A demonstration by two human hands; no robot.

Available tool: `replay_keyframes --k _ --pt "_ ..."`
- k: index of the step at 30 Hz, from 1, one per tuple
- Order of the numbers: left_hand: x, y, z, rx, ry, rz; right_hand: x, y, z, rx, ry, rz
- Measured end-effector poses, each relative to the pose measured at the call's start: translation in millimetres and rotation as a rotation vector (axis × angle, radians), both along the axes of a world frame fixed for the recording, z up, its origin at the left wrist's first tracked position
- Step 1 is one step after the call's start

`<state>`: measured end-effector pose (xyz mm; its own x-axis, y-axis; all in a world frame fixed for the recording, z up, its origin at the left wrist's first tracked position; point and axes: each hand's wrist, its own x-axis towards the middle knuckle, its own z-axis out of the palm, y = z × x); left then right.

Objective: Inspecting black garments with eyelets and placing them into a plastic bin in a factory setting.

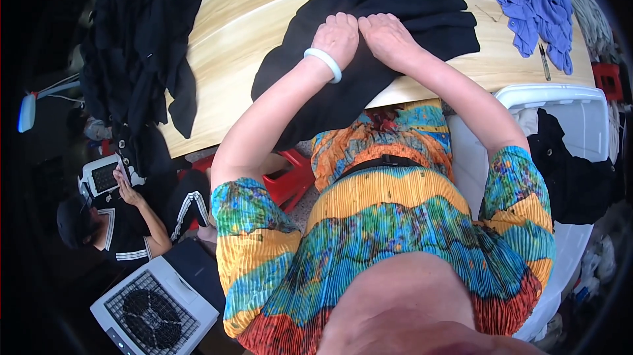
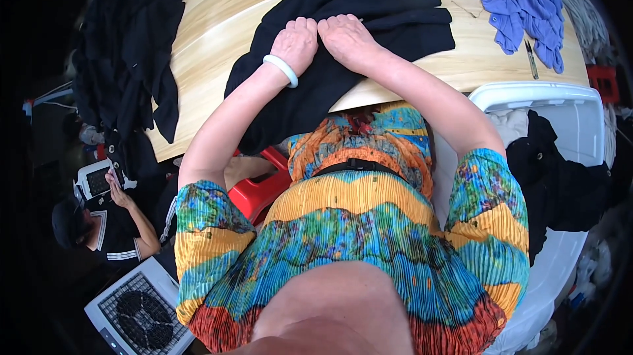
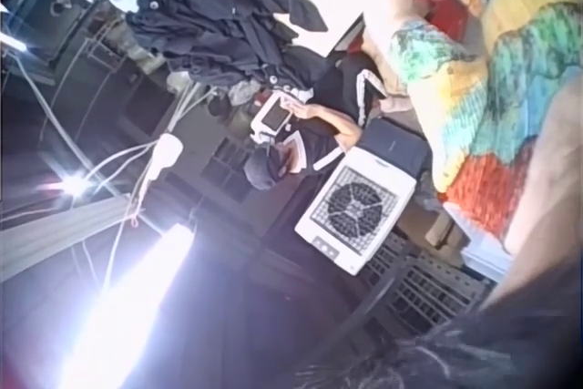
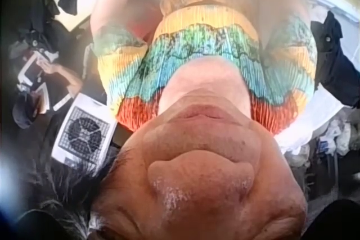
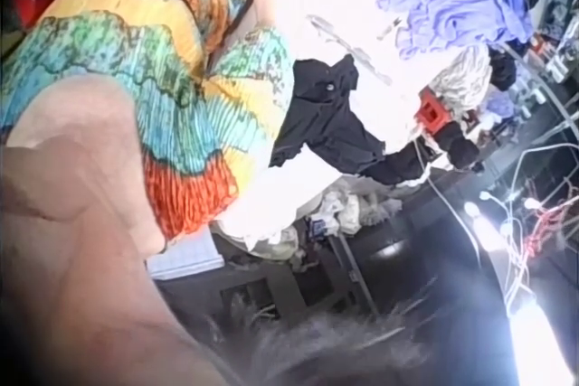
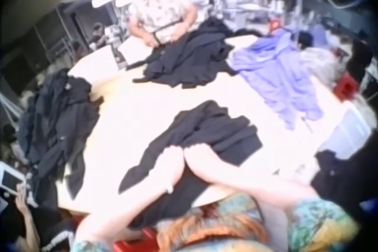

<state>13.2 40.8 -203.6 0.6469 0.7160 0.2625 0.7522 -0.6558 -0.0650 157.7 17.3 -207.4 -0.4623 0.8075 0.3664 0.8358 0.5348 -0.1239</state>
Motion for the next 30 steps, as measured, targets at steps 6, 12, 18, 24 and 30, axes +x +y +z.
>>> replay_keyframes --k 6,12,18,24,30 --pt "-5.7 6.0 -2.3 -0.014 0.012 -0.015 -0.2 8.4 -3.0 0.024 0.025 0.029" --pt "-20.6 14.0 10.5 -0.307 -0.214 -0.079 10.4 15.5 9.6 -0.226 0.279 0.084" --pt "-43.8 17.7 53.1 -1.106 -0.591 -0.085 18.1 9.1 45.1 -0.698 0.676 0.192" --pt "-67.1 12.4 69.6 -1.206 -0.45 0.084 40.9 -24.1 36.7 -0.311 0.432 0.182" --pt "-22.8 13.2 59.5 -0.596 -0.359 -0.043 50.3 -38.3 19.0 -0.326 0.358 0.113"
